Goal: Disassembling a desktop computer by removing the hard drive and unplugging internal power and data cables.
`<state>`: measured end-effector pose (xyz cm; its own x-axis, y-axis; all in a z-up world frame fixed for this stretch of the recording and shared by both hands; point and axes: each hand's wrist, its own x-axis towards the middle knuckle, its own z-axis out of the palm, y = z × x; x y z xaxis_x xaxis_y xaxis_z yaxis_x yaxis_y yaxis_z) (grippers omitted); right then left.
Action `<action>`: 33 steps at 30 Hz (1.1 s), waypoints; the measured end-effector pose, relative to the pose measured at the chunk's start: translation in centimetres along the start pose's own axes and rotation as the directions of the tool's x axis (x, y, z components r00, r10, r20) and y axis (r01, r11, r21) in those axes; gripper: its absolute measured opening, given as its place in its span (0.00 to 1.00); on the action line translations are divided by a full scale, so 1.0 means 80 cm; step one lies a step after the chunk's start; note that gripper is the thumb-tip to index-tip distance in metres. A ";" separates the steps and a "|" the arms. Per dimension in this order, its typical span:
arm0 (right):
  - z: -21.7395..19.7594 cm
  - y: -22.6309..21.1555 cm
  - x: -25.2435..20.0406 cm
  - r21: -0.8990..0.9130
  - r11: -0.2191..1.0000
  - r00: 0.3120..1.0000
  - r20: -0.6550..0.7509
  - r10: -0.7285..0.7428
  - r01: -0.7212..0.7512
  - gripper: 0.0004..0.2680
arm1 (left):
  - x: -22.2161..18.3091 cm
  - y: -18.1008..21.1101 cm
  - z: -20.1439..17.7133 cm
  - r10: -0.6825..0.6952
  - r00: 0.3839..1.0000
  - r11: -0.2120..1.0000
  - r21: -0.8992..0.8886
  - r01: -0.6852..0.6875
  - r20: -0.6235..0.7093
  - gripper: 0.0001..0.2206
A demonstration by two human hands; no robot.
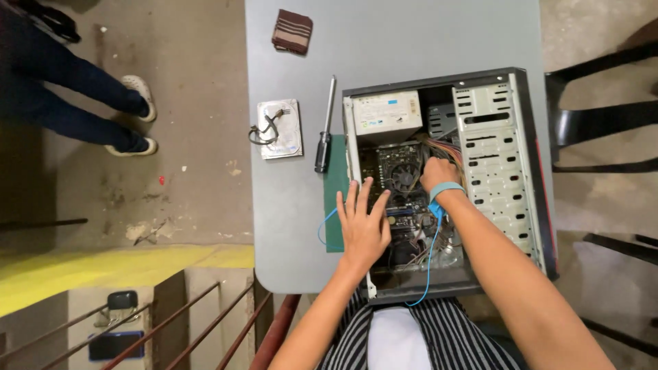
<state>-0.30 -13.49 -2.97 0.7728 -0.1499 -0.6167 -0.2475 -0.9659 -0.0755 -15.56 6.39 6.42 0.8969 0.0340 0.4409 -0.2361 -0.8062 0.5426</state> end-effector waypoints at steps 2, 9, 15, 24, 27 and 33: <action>0.000 0.004 0.005 -0.001 0.999 0.998 -0.057 -0.037 0.037 0.10 | 0.001 -0.001 -0.001 0.027 0.999 0.999 0.020 -0.026 -0.023 0.19; -0.068 -0.008 -0.145 0.025 0.997 0.993 -0.096 -0.071 0.074 0.16 | -0.002 -0.001 -0.001 0.030 0.996 0.999 -0.007 -0.031 -0.085 0.16; -0.128 -0.001 -0.283 0.756 0.583 0.954 -0.210 -0.213 0.297 0.14 | 0.024 0.020 -0.064 -0.199 0.932 0.769 -0.541 0.340 0.302 0.20; -0.075 -0.026 -0.285 0.942 0.172 0.921 -0.223 -0.320 0.288 0.09 | 0.034 0.043 -0.120 -0.207 0.834 0.581 -0.622 0.525 0.512 0.11; -0.078 -0.050 -0.297 0.928 0.143 0.907 -0.290 -0.304 0.345 0.13 | 0.033 0.044 -0.135 -0.302 0.915 0.776 -0.489 0.399 0.267 0.06; -0.041 -0.059 -0.280 0.979 -0.049 0.875 -0.198 -0.442 0.197 0.13 | 0.004 0.031 -0.134 -0.425 0.817 0.473 -0.674 0.568 0.390 0.07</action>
<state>-14.53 -6.28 13.73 0.9012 0.2543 -0.3509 -0.4079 0.2243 -0.8850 -19.86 10.73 15.57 0.9788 0.1401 -0.1492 0.1455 0.0361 0.9887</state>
